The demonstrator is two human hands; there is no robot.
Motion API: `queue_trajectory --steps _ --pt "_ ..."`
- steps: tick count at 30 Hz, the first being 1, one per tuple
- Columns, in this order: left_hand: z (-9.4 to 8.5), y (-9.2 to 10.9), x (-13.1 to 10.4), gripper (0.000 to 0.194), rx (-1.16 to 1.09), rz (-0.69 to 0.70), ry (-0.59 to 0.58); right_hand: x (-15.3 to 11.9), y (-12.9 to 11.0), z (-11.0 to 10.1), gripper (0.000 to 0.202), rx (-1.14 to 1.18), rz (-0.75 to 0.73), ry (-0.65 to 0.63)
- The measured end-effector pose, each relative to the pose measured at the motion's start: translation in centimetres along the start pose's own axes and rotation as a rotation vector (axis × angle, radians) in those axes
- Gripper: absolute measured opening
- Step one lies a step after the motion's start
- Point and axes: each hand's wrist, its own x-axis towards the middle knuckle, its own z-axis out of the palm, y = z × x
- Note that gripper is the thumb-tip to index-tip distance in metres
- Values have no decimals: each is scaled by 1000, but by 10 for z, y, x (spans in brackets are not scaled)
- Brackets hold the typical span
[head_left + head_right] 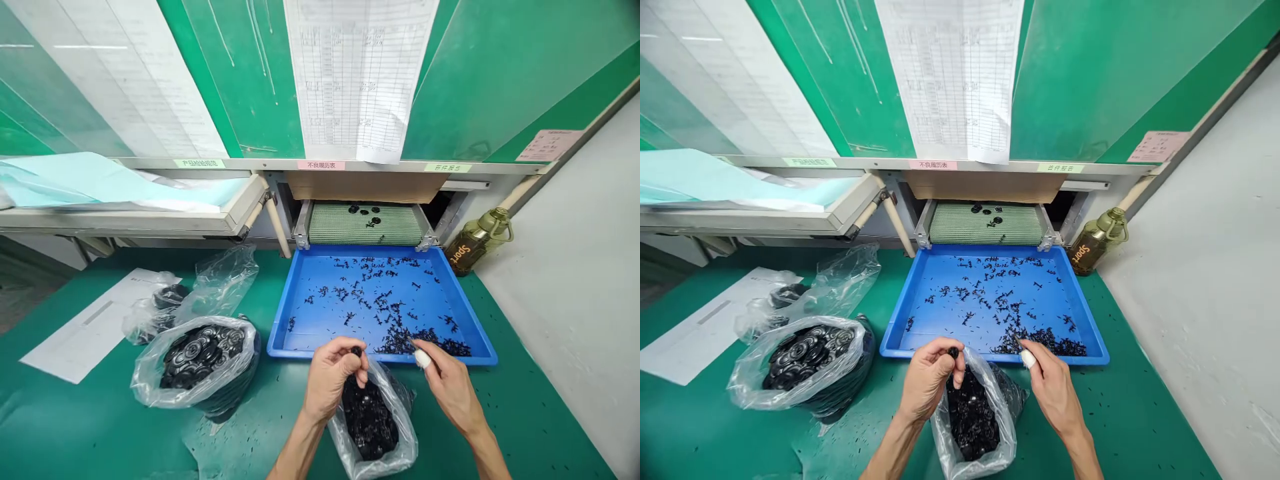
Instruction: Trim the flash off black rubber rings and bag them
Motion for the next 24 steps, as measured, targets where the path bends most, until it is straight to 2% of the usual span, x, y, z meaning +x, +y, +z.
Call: queue_trajectory --steps 7,13,17,20,24 --pt "22 -4 -32 38 22 28 -39 -62 39 -7 35 -21 110 50" --pt "30 -12 -55 37 16 51 -68 -108 85 10 38 -74 163 59" --pt "30 -14 -63 34 20 62 -93 -134 119 27 37 -197 164 132" --pt "28 -14 -65 33 44 98 -87 -147 132 37 37 -251 148 190" --pt "12 -7 -68 27 165 153 44 -156 143 46 34 -288 44 196"
